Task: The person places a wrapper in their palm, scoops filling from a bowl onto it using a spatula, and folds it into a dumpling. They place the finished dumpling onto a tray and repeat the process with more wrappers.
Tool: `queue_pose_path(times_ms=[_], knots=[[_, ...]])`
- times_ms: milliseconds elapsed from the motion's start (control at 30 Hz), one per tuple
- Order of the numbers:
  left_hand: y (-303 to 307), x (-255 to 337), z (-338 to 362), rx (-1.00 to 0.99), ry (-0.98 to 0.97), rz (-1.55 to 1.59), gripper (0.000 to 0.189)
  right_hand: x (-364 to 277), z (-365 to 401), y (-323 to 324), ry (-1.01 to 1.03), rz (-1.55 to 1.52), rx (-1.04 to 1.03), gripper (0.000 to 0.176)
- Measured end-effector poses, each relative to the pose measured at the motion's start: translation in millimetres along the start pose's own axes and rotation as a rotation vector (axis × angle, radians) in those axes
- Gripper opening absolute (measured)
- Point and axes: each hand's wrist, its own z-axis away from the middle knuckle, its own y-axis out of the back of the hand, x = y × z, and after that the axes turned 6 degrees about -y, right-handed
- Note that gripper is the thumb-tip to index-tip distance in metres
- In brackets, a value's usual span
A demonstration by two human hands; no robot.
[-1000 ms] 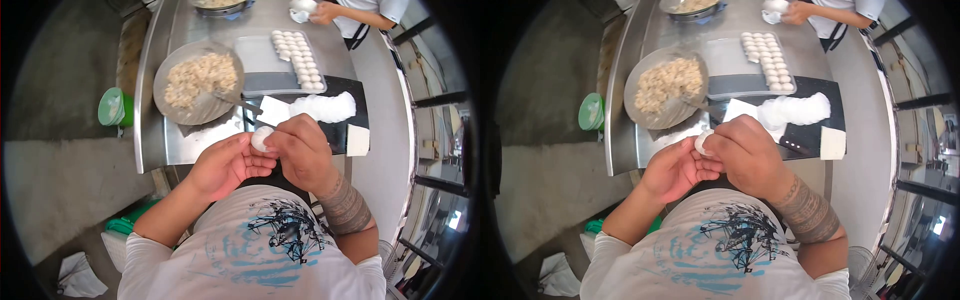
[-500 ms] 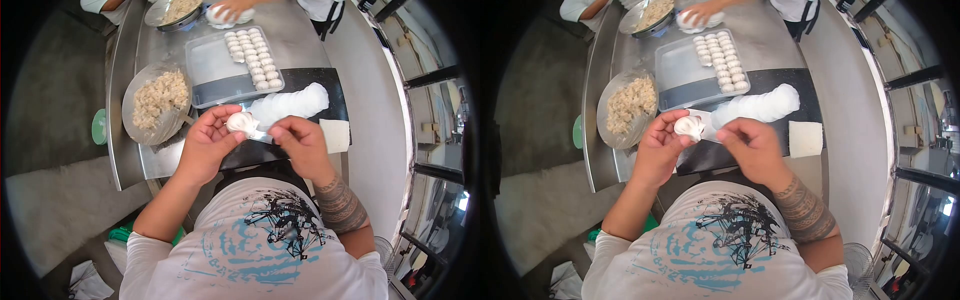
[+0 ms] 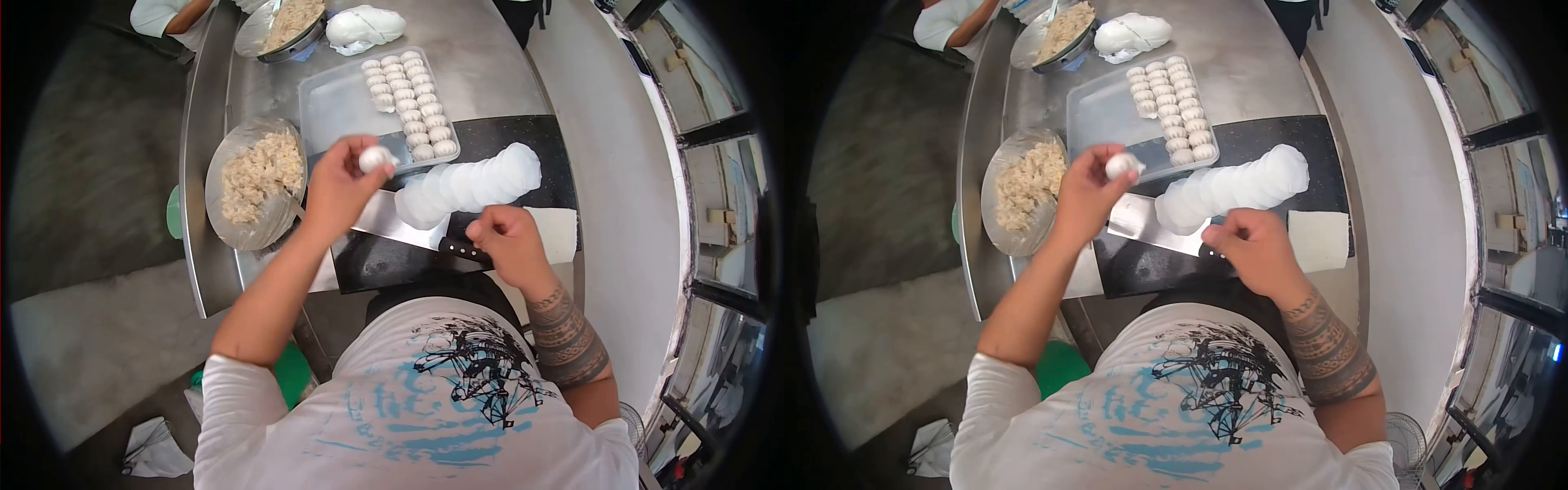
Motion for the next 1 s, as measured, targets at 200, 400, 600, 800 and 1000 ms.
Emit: queue_pose_path(times_ms=[200,400,600,800,1000], knots=[[10.1,-67.1,-99.4,-0.086,-0.255,-0.651,0.038,33.4,26.3,10.6,-0.106,0.031,0.112,0.036],[-11.2,-105.2,-140.0,-0.137,-0.282,-0.782,0.035,41.0,57.3,22.1,-0.221,0.076,0.201,0.032],[-13.1,-120.2,-150.1,-0.098,-0.226,-0.821,0.045,48.0,79.5,44.2,-0.281,0.007,0.300,0.027],[-13.3,-118.2,-152.8,-0.038,-0.141,-0.816,0.086,48.1,71.4,55.1,-0.279,0.129,0.324,0.021],[0.1,-48.0,-98.0,-0.089,-0.156,-0.905,0.084,72.2,5.9,90.7,0.011,0.542,0.425,0.012]])
